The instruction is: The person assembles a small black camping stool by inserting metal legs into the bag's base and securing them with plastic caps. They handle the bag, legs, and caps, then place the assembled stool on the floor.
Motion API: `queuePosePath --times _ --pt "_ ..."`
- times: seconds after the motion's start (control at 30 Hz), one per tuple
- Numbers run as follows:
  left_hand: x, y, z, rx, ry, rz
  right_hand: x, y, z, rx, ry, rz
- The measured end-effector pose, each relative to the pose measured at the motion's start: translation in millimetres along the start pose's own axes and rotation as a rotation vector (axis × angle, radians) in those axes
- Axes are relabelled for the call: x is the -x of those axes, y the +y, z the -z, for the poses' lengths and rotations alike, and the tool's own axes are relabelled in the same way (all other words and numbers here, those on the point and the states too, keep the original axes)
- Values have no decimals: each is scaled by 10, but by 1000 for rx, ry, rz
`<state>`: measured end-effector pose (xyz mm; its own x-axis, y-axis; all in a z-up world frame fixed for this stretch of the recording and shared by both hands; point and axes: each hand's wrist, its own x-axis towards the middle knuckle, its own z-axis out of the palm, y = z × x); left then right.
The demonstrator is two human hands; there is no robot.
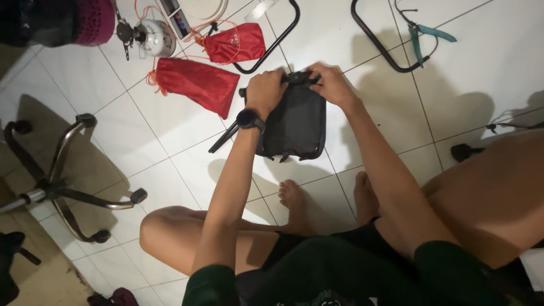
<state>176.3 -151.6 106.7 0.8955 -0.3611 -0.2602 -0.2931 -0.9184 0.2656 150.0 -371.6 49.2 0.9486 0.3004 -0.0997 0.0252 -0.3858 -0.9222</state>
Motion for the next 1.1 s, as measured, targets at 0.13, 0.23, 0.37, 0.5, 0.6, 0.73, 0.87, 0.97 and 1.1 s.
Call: queuePosePath --times 0.13,0.23,0.37,0.5,0.6,0.73,0.87,0.97,1.1 --pt "-122 -11 -95 -30 -21 -22 18 116 -77 -33 -24 -77" --pt "-195 -40 -238 -37 -16 -52 28 323 -166 -29 -49 -79" --pt "-210 -35 -279 -4 -23 -73 38 460 -198 -37 -85 -55" --pt "-126 85 22 -8 -29 -26 103 595 -208 -215 -87 -58" --pt "67 16 439 -151 411 -126 51 520 -19 -297 -18 -65" --pt "556 -425 856 201 736 -19 -45 264 185 -714 323 -207" --pt "809 -805 283 704 575 286 -154 -719 172 -30 214 -142" --pt "844 -575 261 862 547 171 -168 -758 30 33 140 62" --pt "1168 -651 332 1006 513 242 -206 -644 46 173 127 34"
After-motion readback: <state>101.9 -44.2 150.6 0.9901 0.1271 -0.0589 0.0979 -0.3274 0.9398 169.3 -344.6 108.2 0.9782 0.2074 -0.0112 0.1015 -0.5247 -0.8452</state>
